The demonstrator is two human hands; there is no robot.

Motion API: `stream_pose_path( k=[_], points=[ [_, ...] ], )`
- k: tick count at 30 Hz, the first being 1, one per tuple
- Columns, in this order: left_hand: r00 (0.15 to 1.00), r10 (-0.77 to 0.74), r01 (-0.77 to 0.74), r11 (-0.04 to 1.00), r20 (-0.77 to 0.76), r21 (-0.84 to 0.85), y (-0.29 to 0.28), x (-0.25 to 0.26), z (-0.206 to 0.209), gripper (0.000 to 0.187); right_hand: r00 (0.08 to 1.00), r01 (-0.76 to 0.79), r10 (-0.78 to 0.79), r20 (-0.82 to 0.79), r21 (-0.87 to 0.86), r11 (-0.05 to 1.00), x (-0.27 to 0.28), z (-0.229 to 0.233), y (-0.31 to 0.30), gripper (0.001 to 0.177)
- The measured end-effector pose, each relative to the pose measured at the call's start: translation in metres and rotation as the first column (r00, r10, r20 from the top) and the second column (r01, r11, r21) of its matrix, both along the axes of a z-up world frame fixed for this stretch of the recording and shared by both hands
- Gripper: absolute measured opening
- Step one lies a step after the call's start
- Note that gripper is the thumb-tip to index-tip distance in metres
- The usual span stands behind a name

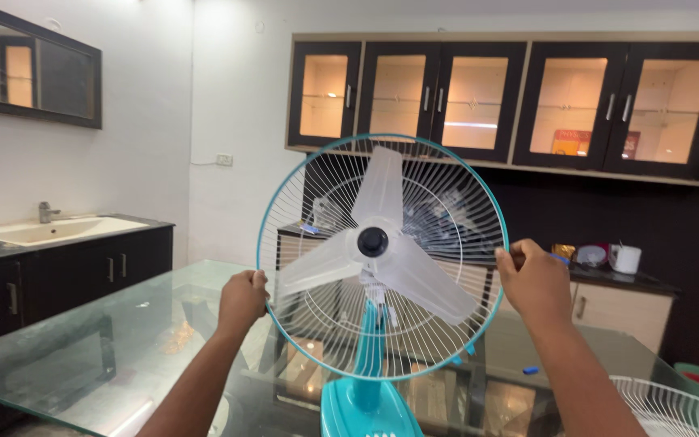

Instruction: The person assembles a table fan by repeatedly attaching and detaching the front grill and a teal plastic ring. They use a yellow screwdriver to adjust the ring and align it with the fan blades before securing it in place.

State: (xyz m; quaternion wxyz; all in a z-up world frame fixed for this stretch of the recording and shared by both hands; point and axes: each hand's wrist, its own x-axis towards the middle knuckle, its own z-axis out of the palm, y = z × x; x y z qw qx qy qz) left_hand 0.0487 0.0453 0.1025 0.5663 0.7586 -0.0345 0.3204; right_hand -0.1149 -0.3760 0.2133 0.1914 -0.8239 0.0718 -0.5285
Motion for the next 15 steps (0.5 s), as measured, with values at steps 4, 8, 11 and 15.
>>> stream_pose_path(
  k=[4,8,11,15],
  points=[
    [0.995,-0.096,0.095,0.988,-0.002,-0.126,-0.001,-0.003,-0.022,0.032,0.992,-0.098,0.111,-0.059,0.199,0.975,-0.025,-0.02,-0.016,0.039],
    [0.967,-0.244,0.221,0.944,-0.067,-0.246,-0.007,-0.018,-0.036,0.034,0.992,-0.122,0.125,0.003,0.231,0.965,-0.034,-0.058,-0.067,0.041],
    [0.951,-0.301,0.27,0.921,-0.074,-0.279,-0.014,-0.037,-0.049,0.035,0.995,0.07,-0.056,-0.078,0.188,0.98,-0.041,-0.12,-0.134,0.041],
    [0.934,-0.35,0.31,0.89,-0.066,-0.334,-0.035,-0.057,-0.066,0.035,0.888,0.362,-0.315,-0.334,0.088,0.928,-0.051,-0.225,-0.213,0.037]
  ],
)
